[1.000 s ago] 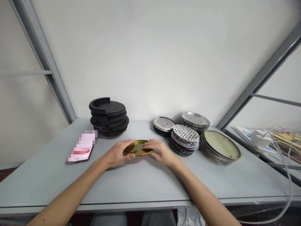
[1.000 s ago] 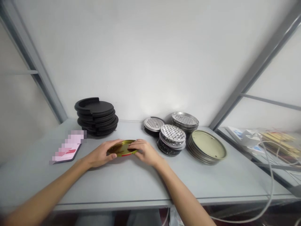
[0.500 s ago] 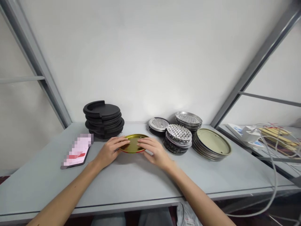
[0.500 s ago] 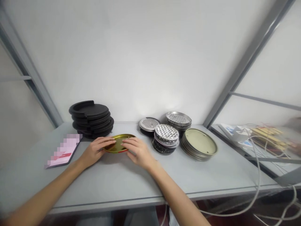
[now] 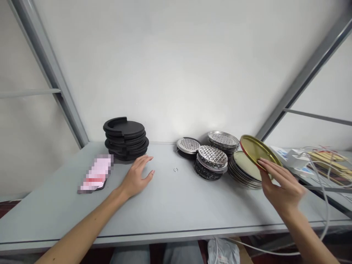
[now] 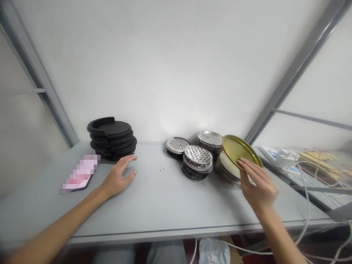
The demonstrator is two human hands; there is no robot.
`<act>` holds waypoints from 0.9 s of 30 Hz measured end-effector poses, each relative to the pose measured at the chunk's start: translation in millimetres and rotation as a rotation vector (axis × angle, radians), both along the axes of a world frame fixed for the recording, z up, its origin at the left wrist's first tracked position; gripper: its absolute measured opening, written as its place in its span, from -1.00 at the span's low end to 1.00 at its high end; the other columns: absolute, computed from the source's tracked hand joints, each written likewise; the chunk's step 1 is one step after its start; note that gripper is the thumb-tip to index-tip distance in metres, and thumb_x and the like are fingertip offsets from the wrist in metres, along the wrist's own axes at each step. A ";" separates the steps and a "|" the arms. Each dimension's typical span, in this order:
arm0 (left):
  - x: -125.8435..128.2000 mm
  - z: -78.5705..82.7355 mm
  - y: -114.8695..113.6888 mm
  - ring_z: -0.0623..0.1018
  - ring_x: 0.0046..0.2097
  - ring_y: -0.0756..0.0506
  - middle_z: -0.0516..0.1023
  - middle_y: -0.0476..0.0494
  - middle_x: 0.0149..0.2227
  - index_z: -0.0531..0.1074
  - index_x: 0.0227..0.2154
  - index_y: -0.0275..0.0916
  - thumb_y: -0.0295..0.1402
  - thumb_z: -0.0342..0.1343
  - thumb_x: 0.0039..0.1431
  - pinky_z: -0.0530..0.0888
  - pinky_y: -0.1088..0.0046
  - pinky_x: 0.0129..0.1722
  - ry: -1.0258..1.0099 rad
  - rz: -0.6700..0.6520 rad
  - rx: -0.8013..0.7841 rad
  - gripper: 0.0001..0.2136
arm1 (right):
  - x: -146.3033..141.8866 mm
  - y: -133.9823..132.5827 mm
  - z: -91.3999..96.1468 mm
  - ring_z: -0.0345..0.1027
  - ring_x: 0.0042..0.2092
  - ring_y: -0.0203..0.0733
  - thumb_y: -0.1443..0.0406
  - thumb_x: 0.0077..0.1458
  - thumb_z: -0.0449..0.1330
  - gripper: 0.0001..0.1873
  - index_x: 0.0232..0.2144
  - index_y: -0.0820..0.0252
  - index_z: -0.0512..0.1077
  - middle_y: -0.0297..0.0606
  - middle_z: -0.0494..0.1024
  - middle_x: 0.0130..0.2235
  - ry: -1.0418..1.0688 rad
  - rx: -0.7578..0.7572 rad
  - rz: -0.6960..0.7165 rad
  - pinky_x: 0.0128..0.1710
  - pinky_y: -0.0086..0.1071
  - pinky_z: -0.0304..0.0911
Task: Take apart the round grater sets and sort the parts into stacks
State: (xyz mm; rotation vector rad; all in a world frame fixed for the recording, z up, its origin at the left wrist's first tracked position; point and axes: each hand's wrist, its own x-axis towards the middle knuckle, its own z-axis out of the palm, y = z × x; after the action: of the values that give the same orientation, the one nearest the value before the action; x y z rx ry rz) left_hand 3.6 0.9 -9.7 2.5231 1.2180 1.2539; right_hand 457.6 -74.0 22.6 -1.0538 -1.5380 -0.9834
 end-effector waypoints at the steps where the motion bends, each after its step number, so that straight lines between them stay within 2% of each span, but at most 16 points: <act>1: 0.8 0.0 0.4 0.35 0.17 -0.21 0.43 -0.22 0.06 0.28 0.09 -0.22 -0.33 0.02 0.24 0.31 0.12 0.19 -0.011 0.004 0.014 -0.65 | 15.0 -0.1 -9.7 0.55 -0.18 -0.07 0.42 0.04 0.24 -0.75 -0.19 0.13 0.55 -0.22 0.63 -0.18 0.001 -0.055 -0.053 -0.08 -0.22 0.46; 3: 1.7 0.0 1.2 0.36 0.15 -0.21 0.46 -0.20 0.01 0.30 0.06 -0.22 -0.34 0.01 0.25 0.33 0.12 0.17 -0.032 0.015 0.021 -0.67 | 34.5 0.2 -28.2 0.55 -0.17 -0.05 0.36 0.12 0.18 -0.81 -0.22 0.15 0.55 -0.20 0.63 -0.16 0.008 -0.153 -0.123 -0.09 -0.20 0.46; 5: 1.8 -0.4 1.7 0.37 0.13 -0.20 0.47 -0.19 -0.01 0.31 0.04 -0.21 -0.34 0.01 0.25 0.34 0.11 0.15 -0.038 0.015 0.011 -0.69 | 42.2 1.8 -42.3 0.54 -0.15 -0.03 0.31 0.15 0.14 -0.81 -0.24 0.17 0.55 -0.20 0.63 -0.17 0.065 -0.202 -0.153 -0.08 -0.16 0.45; 9: 1.0 -2.1 2.8 0.40 0.09 -0.20 0.47 -0.20 -0.03 0.32 0.01 -0.22 -0.34 0.01 0.25 0.37 0.10 0.12 -0.030 0.009 -0.020 -0.72 | 40.4 8.9 -51.6 0.51 -0.08 0.02 0.27 0.16 0.15 -0.80 -0.24 0.19 0.55 -0.17 0.62 -0.17 0.215 -0.208 -0.136 0.00 -0.09 0.40; 12: 0.6 -2.8 3.6 0.42 0.07 -0.19 0.48 -0.20 -0.04 0.33 0.01 -0.21 -0.32 0.01 0.26 0.38 0.10 0.10 -0.036 0.016 -0.032 -0.73 | 38.4 11.9 -48.0 0.50 -0.07 0.07 0.24 0.13 0.17 -0.80 -0.26 0.17 0.55 -0.13 0.62 -0.16 0.268 -0.249 -0.061 0.04 -0.05 0.37; 18: 0.2 -2.9 3.0 0.43 0.06 -0.20 0.48 -0.20 -0.03 0.36 -0.01 -0.21 -0.28 0.00 0.27 0.39 0.13 0.09 -0.013 0.032 -0.057 -0.73 | 44.1 5.0 -45.5 0.46 -0.03 0.07 0.15 0.14 0.14 -0.76 -0.22 0.08 0.52 -0.15 0.59 -0.11 0.190 -0.524 0.001 0.09 0.00 0.28; 21: 0.2 -4.0 2.2 0.44 0.06 -0.20 0.49 -0.19 -0.03 0.38 -0.02 -0.21 -0.28 0.00 0.26 0.40 0.16 0.08 0.002 0.034 -0.057 -0.73 | 45.8 5.3 -43.0 0.47 -0.06 0.03 0.10 0.16 0.10 -0.71 -0.26 0.12 0.53 -0.16 0.60 -0.14 0.166 -0.557 -0.030 0.04 -0.03 0.32; 24: -0.1 -5.8 2.2 0.45 0.05 -0.19 0.49 -0.18 -0.03 0.38 -0.02 -0.21 -0.28 0.00 0.27 0.41 0.18 0.07 0.025 0.039 -0.079 -0.73 | 44.4 15.3 -30.8 0.48 -0.09 0.01 0.11 0.19 0.06 -0.67 -0.33 0.16 0.53 -0.13 0.61 -0.20 0.186 -0.499 -0.088 0.01 -0.09 0.33; 27: -1.2 -6.9 3.1 0.46 0.03 -0.19 0.49 -0.18 -0.04 0.39 -0.02 -0.21 -0.27 -0.01 0.27 0.40 0.18 0.08 0.052 0.041 -0.106 -0.73 | 43.2 35.2 -13.4 0.42 -0.01 0.09 0.09 0.20 0.03 -0.60 -0.23 0.24 0.53 -0.02 0.57 -0.09 0.189 -0.537 -0.202 0.05 -0.09 0.29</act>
State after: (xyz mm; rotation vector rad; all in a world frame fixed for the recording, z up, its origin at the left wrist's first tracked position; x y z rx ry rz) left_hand 2.3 4.1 -16.6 2.4825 1.3169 1.1065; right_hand 500.9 -38.8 9.2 -1.6536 -1.5963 -0.5842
